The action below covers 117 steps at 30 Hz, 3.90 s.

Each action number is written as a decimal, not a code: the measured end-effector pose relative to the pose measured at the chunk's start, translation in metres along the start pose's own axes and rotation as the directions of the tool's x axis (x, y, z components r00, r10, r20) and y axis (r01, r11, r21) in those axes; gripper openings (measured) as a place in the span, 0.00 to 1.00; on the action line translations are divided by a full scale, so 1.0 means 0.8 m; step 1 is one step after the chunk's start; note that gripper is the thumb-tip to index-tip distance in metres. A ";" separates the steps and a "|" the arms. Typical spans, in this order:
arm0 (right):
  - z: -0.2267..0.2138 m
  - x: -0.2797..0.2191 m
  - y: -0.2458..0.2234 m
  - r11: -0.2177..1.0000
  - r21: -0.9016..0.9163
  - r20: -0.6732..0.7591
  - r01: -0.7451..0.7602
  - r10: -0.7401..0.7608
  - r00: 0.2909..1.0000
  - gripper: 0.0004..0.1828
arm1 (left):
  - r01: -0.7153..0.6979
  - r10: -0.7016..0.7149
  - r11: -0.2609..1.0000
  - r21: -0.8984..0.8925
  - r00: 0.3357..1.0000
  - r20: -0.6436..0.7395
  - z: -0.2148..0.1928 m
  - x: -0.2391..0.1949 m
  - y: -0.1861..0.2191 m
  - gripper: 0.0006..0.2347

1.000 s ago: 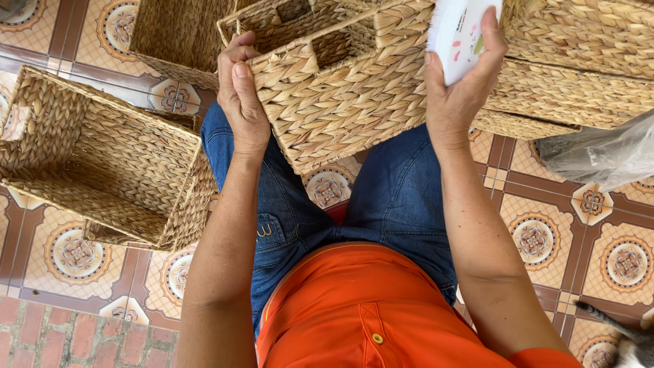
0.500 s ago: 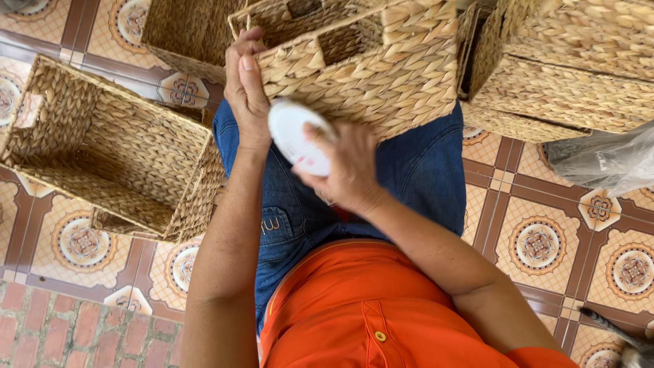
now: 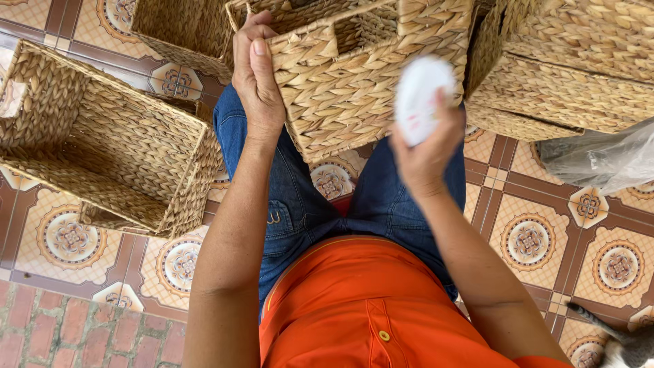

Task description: The person scrubs a rectangular woven basket with a white handheld brush, rotating the basket to clean multiple sides and the interior. The person holds the basket on their lap and continues scrubbing the exterior and interior surfaces.

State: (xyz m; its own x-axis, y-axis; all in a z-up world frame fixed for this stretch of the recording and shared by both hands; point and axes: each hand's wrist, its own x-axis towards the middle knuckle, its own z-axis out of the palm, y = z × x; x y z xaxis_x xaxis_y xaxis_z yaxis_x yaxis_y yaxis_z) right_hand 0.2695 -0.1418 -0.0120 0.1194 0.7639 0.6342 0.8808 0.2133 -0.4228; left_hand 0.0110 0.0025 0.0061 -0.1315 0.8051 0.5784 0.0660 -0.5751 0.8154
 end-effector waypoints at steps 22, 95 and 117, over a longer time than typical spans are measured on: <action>0.000 -0.004 0.027 0.988 0.078 -0.047 -0.134 0.138 0.989 0.49 | 0.014 -0.016 0.998 0.065 1.000 0.019 0.003 0.002 0.002 0.18; -0.086 -0.009 0.121 0.676 0.677 -0.146 -0.290 0.510 0.848 0.28 | 0.382 -0.433 0.756 -0.531 0.901 0.030 -0.077 0.043 -0.012 0.18; -0.011 0.019 -0.126 0.943 0.324 0.113 0.075 -0.118 0.987 0.46 | 0.401 -0.366 0.897 -0.184 0.909 0.199 -0.101 0.006 0.090 0.17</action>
State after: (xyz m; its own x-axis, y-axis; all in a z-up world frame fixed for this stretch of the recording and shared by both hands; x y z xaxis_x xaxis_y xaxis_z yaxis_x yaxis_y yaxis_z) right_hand 0.1865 -0.1566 0.0458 -0.0377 0.7975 0.6022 0.6908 0.4562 -0.5609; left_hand -0.0644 -0.0468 0.0653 0.0534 0.9712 0.2323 -0.1760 -0.2198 0.9595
